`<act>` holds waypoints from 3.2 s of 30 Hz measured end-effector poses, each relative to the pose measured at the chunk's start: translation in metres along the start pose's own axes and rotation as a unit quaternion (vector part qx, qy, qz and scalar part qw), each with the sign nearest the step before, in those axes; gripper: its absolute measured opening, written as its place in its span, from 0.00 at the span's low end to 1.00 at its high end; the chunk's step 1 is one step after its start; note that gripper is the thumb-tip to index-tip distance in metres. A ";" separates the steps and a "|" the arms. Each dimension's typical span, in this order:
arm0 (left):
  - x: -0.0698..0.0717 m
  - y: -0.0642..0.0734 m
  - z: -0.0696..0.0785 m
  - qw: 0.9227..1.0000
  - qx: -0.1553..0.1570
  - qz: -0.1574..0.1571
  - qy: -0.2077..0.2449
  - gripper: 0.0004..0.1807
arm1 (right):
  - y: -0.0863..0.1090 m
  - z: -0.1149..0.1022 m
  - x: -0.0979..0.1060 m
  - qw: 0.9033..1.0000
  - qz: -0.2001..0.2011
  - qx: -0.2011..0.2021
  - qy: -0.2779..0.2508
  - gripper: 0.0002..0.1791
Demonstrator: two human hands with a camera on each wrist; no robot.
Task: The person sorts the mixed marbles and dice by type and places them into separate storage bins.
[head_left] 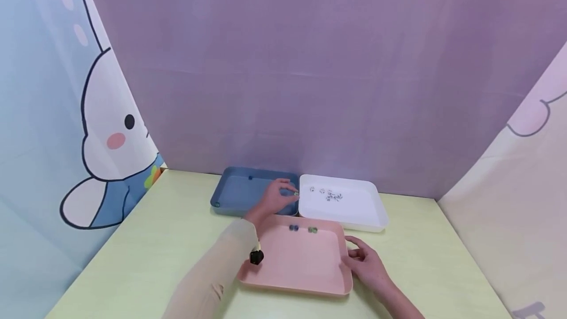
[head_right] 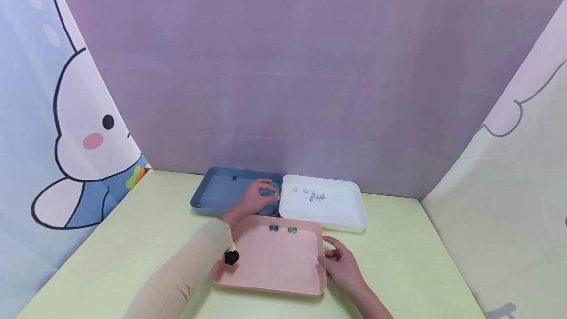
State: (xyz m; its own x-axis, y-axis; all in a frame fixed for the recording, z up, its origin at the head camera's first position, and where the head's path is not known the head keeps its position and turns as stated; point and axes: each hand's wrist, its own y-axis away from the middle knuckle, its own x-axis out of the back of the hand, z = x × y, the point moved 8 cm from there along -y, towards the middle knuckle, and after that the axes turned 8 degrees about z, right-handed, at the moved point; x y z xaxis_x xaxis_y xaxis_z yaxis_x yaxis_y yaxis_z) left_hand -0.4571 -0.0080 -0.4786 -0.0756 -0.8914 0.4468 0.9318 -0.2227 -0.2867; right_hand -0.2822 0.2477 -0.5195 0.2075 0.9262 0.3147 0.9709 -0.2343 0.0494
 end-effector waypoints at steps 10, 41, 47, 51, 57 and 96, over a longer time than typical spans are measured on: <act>-0.002 0.003 -0.003 1.000 -0.005 0.000 0.000 0.10 | 0.002 -0.001 -0.002 1.000 -0.003 -0.003 0.006 0.30; -0.007 0.003 -0.005 1.000 -0.013 -0.025 -0.007 0.03 | -0.001 -0.001 -0.003 1.000 -0.014 -0.012 -0.010 0.30; -0.009 0.004 0.001 0.998 -0.023 -0.038 -0.050 0.03 | 0.000 -0.001 -0.003 1.000 -0.016 -0.013 -0.009 0.30; -0.012 0.007 0.013 0.992 -0.037 -0.075 -0.093 0.04 | -0.001 0.000 -0.003 1.000 -0.015 -0.015 -0.010 0.30; -0.010 0.011 0.031 0.975 -0.079 -0.133 -0.157 0.05 | -0.002 0.000 -0.003 1.000 -0.015 -0.017 -0.014 0.31; -0.037 0.044 0.036 0.865 -0.139 -0.237 -0.419 0.04 | -0.009 0.001 0.000 0.999 -0.036 -0.011 -0.012 0.31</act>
State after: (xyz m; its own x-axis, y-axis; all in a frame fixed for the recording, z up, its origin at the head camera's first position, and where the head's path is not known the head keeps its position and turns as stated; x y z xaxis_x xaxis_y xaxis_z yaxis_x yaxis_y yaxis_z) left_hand -0.4003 0.0287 -0.4775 -0.0323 -0.1003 0.9944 0.7363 -0.6753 -0.0441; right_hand -0.2910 0.2498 -0.5209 0.1410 0.9478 0.2860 0.9805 -0.1736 0.0918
